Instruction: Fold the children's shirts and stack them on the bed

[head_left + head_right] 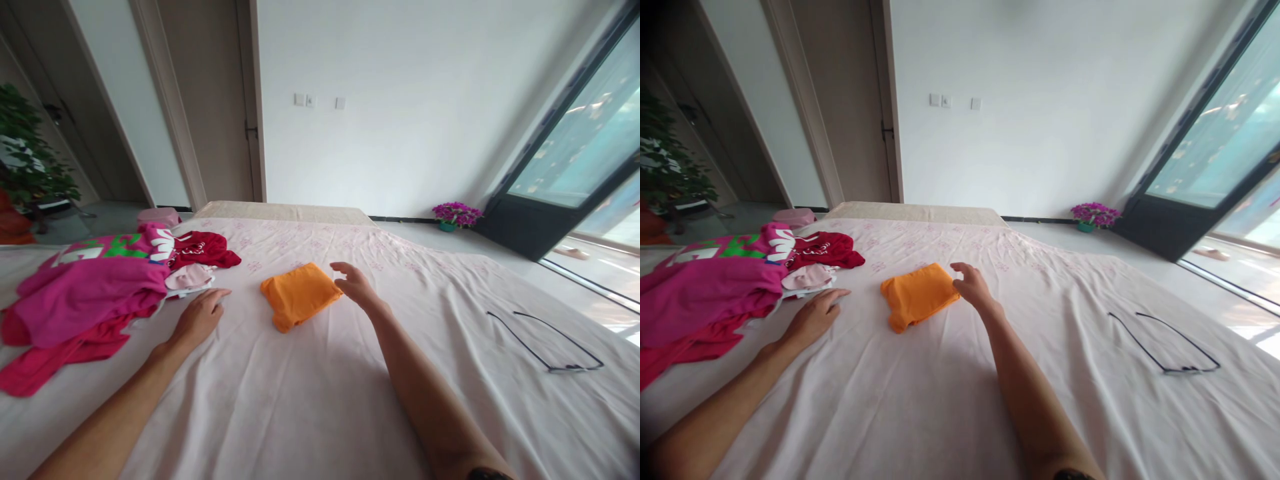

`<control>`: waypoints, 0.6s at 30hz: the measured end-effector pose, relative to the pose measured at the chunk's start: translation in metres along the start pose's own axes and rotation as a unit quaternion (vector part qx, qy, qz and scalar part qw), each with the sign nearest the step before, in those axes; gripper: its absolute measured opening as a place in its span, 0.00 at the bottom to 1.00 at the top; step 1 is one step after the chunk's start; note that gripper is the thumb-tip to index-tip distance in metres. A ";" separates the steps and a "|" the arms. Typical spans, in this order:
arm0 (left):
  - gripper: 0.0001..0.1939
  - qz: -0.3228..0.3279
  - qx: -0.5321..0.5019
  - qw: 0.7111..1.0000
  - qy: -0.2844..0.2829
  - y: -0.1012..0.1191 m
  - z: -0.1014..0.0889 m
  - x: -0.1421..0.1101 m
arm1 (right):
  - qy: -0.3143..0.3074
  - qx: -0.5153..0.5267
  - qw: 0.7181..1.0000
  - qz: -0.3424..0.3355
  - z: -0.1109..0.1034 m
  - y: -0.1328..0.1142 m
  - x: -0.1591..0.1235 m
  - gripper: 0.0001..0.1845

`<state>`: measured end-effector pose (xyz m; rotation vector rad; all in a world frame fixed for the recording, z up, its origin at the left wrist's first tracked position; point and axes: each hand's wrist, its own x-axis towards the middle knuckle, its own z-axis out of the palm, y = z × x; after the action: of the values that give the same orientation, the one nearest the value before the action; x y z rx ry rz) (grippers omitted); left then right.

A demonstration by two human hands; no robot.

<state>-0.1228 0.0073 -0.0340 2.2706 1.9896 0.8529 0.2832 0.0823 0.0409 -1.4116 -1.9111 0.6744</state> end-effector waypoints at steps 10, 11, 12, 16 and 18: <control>0.22 0.007 -0.015 1.000 0.008 0.002 -0.001 0.000 | -0.087 -0.245 0.956 -0.134 0.043 -0.036 -0.017 0.12; 0.22 0.008 -0.015 1.000 0.009 0.002 -0.001 0.000 | -0.070 -0.250 0.959 -0.117 0.044 -0.036 -0.016 0.14; 0.22 0.009 -0.016 1.000 0.008 0.002 -0.001 0.000 | -0.062 -0.242 0.962 -0.105 0.043 -0.035 -0.015 0.14; 0.22 0.013 -0.018 1.000 0.001 0.000 0.000 0.000 | -0.131 -0.147 0.964 -0.176 0.040 -0.034 -0.014 0.13; 0.22 0.014 -0.020 1.000 -0.001 -0.001 0.001 0.001 | -0.174 -0.125 0.946 -0.245 0.044 -0.035 -0.016 0.19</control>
<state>-0.1233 0.0085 -0.0353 2.2826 1.9268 0.8828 0.2315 0.0565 0.0351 -0.9260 -2.5783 0.4690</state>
